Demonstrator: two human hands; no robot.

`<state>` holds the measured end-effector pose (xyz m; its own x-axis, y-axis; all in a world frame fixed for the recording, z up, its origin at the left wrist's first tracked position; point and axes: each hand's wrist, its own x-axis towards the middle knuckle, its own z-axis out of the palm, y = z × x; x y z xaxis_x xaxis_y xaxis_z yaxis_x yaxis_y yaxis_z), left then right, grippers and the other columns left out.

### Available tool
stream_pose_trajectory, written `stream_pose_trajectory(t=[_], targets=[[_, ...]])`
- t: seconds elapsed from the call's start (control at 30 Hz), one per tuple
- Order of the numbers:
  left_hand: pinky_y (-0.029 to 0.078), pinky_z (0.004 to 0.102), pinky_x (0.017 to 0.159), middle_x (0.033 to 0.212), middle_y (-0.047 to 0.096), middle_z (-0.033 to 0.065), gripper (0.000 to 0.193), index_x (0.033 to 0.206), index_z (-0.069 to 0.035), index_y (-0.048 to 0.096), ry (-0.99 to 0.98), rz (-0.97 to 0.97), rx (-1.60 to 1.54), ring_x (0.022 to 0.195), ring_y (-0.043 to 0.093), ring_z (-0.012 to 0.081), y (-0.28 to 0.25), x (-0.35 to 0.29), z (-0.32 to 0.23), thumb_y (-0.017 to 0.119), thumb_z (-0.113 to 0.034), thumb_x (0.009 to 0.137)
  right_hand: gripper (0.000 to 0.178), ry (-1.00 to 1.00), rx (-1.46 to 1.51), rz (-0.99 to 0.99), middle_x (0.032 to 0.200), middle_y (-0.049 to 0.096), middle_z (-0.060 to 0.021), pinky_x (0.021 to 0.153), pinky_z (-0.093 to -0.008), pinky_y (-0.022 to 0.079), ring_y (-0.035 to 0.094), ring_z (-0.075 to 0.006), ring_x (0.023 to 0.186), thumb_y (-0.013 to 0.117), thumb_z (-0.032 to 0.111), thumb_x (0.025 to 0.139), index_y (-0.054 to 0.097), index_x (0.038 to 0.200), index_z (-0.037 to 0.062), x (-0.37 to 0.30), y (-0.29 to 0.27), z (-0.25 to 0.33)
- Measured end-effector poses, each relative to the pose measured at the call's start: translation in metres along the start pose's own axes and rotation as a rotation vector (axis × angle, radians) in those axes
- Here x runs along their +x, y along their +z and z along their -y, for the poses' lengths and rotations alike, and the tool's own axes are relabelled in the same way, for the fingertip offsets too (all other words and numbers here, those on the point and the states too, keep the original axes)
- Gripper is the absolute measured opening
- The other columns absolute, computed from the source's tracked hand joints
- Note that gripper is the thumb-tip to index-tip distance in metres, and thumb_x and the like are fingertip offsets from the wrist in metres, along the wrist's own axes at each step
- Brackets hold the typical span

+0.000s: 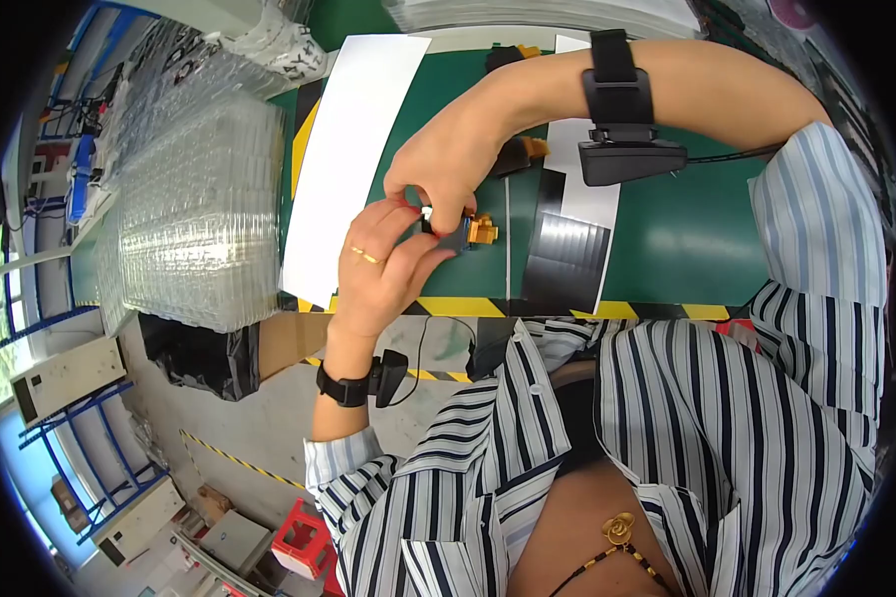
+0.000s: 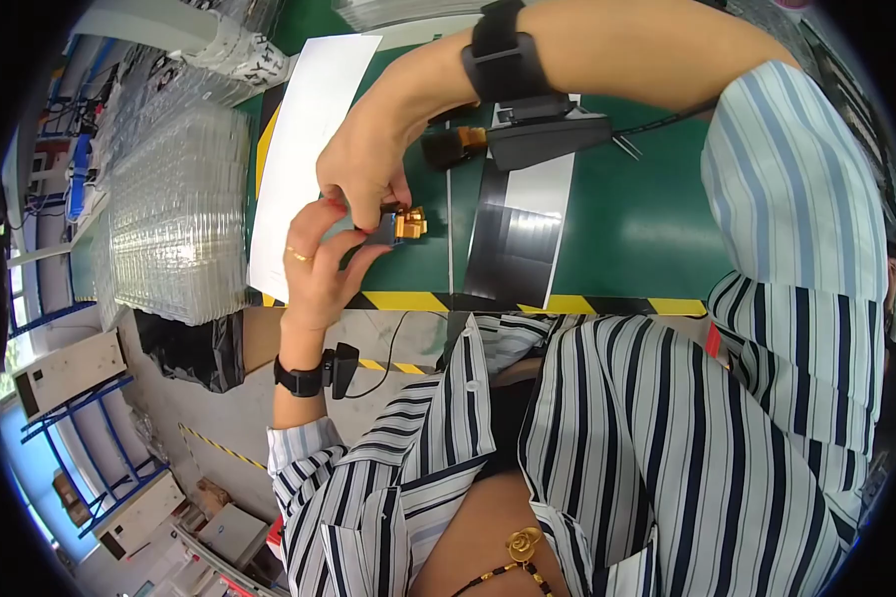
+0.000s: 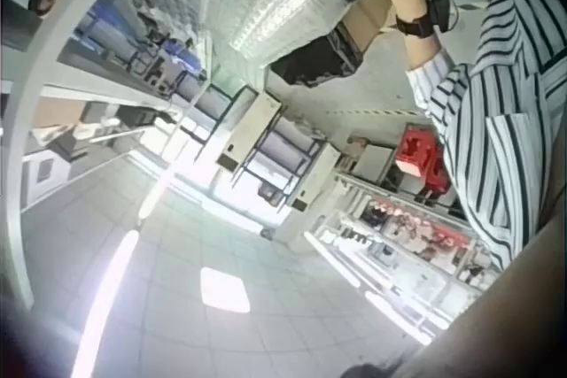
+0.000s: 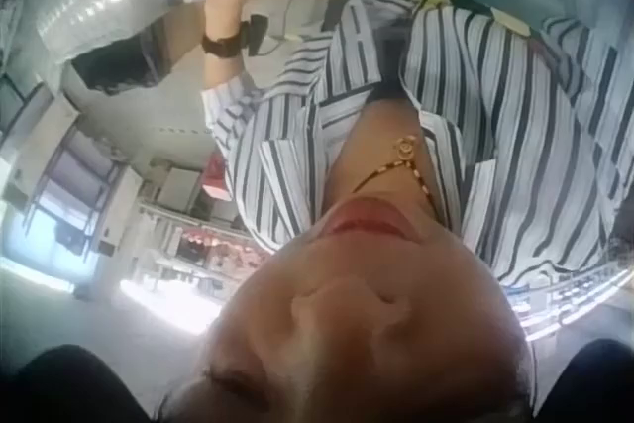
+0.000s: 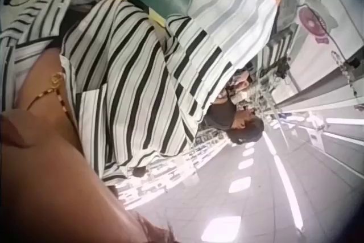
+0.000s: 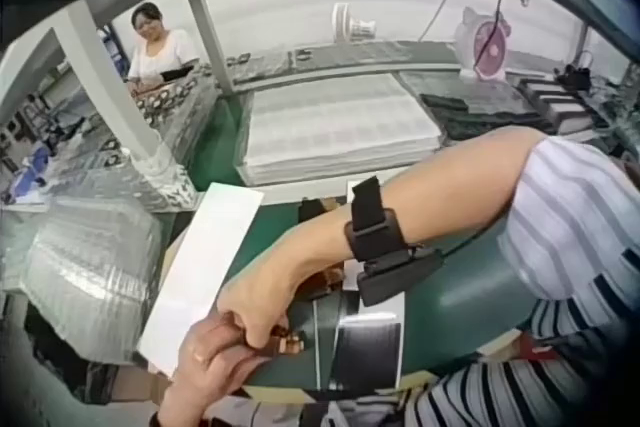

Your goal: The person peels a black strip from a sheet using tweezers, applies it to a small electronic component, and presses it down by hand. After repeating this process for several components, they place the finished items onto a growing pile on the work surface.

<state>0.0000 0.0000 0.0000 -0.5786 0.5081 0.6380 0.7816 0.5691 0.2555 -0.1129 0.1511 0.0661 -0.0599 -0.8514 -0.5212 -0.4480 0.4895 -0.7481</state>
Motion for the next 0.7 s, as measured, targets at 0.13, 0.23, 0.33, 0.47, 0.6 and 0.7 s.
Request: stream_pose_trajectory(t=[0.13,0.23,0.33,0.47,0.6,0.7], targets=[[0.045,0.0395,0.072,0.096,0.05,0.0104,0.033,0.084,-0.005,0.051,-0.054,0.064,-0.045,0.087,0.051,0.0332,0.006,-0.011,0.002,0.072,-0.003,0.058,0.043,0.092,-0.105,0.059,0.083,0.061,-0.0123,0.065,-0.0301,0.045,0.059,-0.0212,0.075,0.063,0.019,0.067,0.053,0.102,-0.0035,0.02,0.004,-0.003],[0.045,0.0346,0.069,0.099,0.05,0.0117,0.032,0.082,-0.003,0.049,-0.181,0.08,-0.126,0.087,0.052,0.0308,0.007,-0.017,0.003,0.072,0.0,0.06,0.041,0.054,-0.133,-0.07,0.08,0.061,-0.012,0.063,-0.0302,0.045,0.059,-0.0216,0.07,0.064,0.022,0.067,0.055,0.097,-0.0047,0.023,0.008,-0.006],[0.045,0.034,0.069,0.099,0.05,0.0119,0.032,0.082,-0.003,0.048,-0.235,0.075,-0.163,0.086,0.053,0.0299,0.009,-0.017,0.003,0.072,0.001,0.061,0.037,0.042,-0.195,-0.166,0.077,0.061,-0.012,0.062,-0.0307,0.045,0.059,-0.0229,0.068,0.064,0.022,0.068,0.055,0.093,-0.0048,0.019,0.01,-0.007],[0.046,0.0338,0.069,0.099,0.05,0.012,0.031,0.082,-0.003,0.048,-0.266,0.091,-0.216,0.085,0.054,0.0296,0.011,-0.015,0.005,0.07,0.003,0.062,0.032,0.058,-0.267,-0.308,0.072,0.06,-0.0128,0.061,-0.0321,0.045,0.058,-0.0251,0.066,0.063,0.021,0.071,0.056,0.088,-0.0048,0.002,0.019,-0.001],[0.046,0.0341,0.066,0.1,0.05,0.0124,0.029,0.081,-0.003,0.046,-0.315,0.105,-0.248,0.083,0.054,0.0299,0.007,-0.012,0.005,0.068,0.003,0.063,0.028,0.05,-0.302,-0.375,0.07,0.059,-0.0143,0.06,-0.0332,0.045,0.057,-0.0275,0.065,0.061,0.019,0.073,0.055,0.086,-0.0047,0.0,0.025,0.002],[0.046,0.0343,0.065,0.101,0.051,0.013,0.029,0.08,-0.004,0.045,-0.309,0.106,-0.254,0.083,0.054,0.0302,0.008,-0.006,0.006,0.067,0.003,0.064,0.027,0.039,-0.326,-0.425,0.07,0.059,-0.0149,0.059,-0.0336,0.045,0.057,-0.0284,0.065,0.06,0.019,0.074,0.055,0.086,-0.0045,-0.002,0.026,-0.004]])
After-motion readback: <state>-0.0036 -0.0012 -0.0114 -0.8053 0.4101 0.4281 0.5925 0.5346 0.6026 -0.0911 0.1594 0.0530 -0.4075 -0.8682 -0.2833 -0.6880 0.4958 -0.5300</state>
